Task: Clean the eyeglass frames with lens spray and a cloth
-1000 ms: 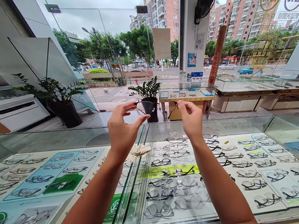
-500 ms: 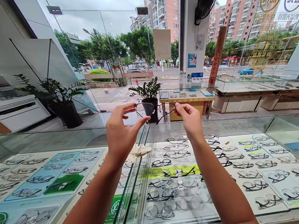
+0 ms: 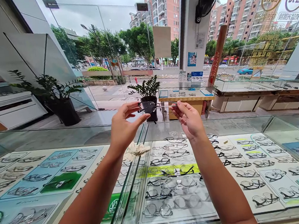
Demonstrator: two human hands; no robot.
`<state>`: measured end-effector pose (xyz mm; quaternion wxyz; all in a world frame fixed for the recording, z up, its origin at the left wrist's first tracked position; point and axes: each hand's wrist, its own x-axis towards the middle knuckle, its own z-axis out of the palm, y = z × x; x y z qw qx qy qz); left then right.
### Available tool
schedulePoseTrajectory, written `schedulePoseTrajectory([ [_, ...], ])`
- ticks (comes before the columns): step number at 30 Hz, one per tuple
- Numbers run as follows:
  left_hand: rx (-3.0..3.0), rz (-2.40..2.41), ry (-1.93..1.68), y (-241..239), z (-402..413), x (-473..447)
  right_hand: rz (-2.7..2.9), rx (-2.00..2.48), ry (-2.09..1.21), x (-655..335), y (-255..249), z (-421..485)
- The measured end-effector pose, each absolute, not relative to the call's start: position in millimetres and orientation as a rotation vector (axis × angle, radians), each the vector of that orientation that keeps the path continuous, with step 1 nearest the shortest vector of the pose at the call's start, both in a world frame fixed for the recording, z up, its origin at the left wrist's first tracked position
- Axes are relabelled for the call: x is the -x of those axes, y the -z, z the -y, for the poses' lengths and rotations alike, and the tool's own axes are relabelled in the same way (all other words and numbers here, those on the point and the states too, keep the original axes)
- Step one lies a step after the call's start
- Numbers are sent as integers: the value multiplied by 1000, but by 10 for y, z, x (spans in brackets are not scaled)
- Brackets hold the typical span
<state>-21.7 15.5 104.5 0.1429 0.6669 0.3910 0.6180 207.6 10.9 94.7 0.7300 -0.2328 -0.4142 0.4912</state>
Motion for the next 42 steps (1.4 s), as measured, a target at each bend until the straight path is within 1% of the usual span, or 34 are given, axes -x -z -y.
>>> schedulePoseTrajectory([
  [3,-2016,-1141,-1755,-1096,-165,315,997,582,-1075,-2122,-963,-93],
  [6,-2227,-1151,-1692,-1171,-132,436,1177,709,-932,-2156,-999,-48],
  [8,-2434,-1152,-1592,-1219,-77,486,1335,800,-813,-2153,-1021,-9],
  [11,-2685,-1151,-1422,-1264,31,486,1566,880,-734,-2110,-1030,38],
  [17,-2795,-1148,-1351,-1290,173,410,1748,868,-663,-2045,-1001,63],
  [20,-2789,-1133,-1352,-1301,192,414,1771,862,-699,-2065,-986,46],
  [24,-2693,-1054,-1361,-1306,179,428,1790,794,-850,-2104,-975,16],
  [34,-1978,-776,-1430,-1355,136,321,1694,695,-1148,-2047,-1029,51],
  [38,-1890,-733,-1402,-1337,54,301,1657,702,-1241,-2039,-1004,44],
  [42,-1938,-722,-1365,-1315,-19,316,1607,699,-1251,-2034,-993,35],
])
